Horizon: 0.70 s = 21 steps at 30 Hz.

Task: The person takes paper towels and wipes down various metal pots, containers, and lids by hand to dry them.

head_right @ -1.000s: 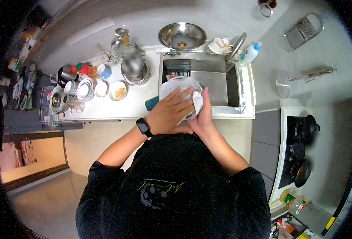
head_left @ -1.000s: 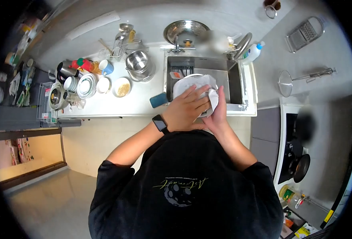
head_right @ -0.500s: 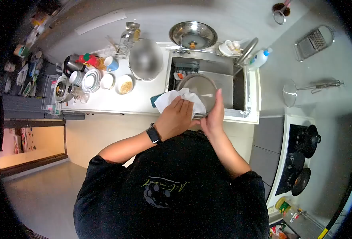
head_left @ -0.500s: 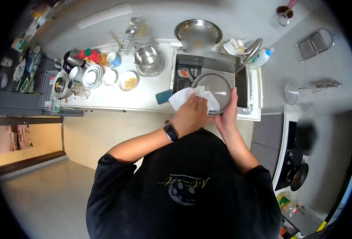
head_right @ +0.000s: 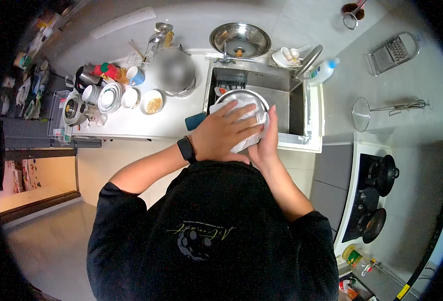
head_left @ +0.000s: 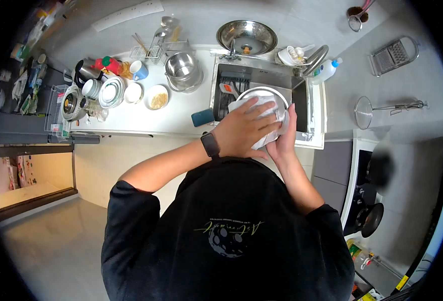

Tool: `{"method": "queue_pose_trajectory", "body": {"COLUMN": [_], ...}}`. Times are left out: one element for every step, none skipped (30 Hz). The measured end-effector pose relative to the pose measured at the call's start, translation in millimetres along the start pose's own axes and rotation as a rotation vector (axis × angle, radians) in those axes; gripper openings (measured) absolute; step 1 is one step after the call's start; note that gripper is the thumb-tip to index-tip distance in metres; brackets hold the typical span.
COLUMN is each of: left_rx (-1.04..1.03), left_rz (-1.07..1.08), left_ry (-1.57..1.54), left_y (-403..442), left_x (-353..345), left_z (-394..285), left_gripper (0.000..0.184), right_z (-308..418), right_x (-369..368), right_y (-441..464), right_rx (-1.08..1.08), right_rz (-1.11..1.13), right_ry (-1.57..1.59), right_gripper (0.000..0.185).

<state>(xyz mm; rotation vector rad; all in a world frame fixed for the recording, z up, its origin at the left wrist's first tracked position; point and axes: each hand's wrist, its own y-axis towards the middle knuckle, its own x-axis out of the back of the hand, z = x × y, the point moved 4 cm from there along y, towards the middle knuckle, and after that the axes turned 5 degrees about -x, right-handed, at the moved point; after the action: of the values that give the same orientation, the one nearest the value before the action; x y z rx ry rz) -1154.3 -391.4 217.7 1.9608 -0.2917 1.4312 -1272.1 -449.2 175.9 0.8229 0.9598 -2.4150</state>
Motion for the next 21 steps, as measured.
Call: {"method": "queue_pose_trajectory", "body": {"left_rx": [0.029,0.027,0.056,0.086,0.120,0.121,0.174,0.225,0.257,0.254,0.303,0.352,0.349,0.347,0.282,0.220,0.198,0.201,0.113,0.029,0.040], "left_rz": [-0.014,-0.015,-0.023,-0.031,-0.036,-0.035,-0.052,-0.069,-0.069,-0.068,-0.012,0.041,0.053,0.051,0.023,-0.005,0.016,0.014,-0.003,-0.020,-0.013], "left_ry": [0.033,0.029,0.037,0.045,0.055,0.051,0.070,0.090,0.153,0.149,0.173,0.197,0.211,0.209,0.161,0.114,0.080,0.081,0.044,0.006,-0.007], "left_y": [2,4,6,9,10,10,8,8,8,7,5,3,1,-2,-4,-4,-4,-4,-3,-4,-4], "left_x": [-2,-2,-1,0,2,3,6,9,11,9,5,1,-2,-8,-14,-14,-15,-14,-13,-12,-10], "left_z": [2,3,5,6,7,5,4,3,2,-1,-1,-2,-6,-9,-13,-17,-22,-19,-19,-20,-17], "left_gripper": [0.088,0.088,0.092,0.095,0.102,0.102,0.103,0.105,0.109,0.109,0.110,0.112,0.110,0.110,0.107,0.104,0.095,0.095,0.092,0.088,0.085], "right_z": [0,1,1,2,3,3,3,6,12,17,20,20,20,20,20,22,22,23,18,11,10], "right_x": [-2,-4,-4,-6,-7,-7,-5,-3,-3,-2,-2,-1,1,2,9,10,9,8,7,8,8], "right_y": [1,2,2,1,1,1,2,2,1,0,-2,-2,-1,2,8,9,9,10,12,9,11], "right_rx": [-0.003,-0.003,0.000,0.024,0.045,0.064,0.086,0.088,0.119,0.150,0.173,0.177,0.200,0.223,0.248,0.247,0.228,0.209,0.135,0.106,0.084], "right_rz": [0.057,0.113,0.109,0.098,0.088,0.077,0.072,0.070,0.052,0.033,0.015,0.011,-0.012,-0.032,-0.054,-0.052,-0.007,0.039,0.111,0.034,0.096], "right_ry": [0.047,0.094,0.094,0.107,0.120,0.134,0.126,0.128,0.082,0.036,0.002,0.002,0.003,0.005,0.021,0.019,0.047,0.075,0.106,0.056,0.067], "right_gripper": [0.071,0.071,0.071,0.070,0.069,0.068,0.068,0.068,0.068,0.069,0.067,0.067,0.066,0.065,0.066,0.066,0.066,0.066,0.067,0.068,0.069]}}
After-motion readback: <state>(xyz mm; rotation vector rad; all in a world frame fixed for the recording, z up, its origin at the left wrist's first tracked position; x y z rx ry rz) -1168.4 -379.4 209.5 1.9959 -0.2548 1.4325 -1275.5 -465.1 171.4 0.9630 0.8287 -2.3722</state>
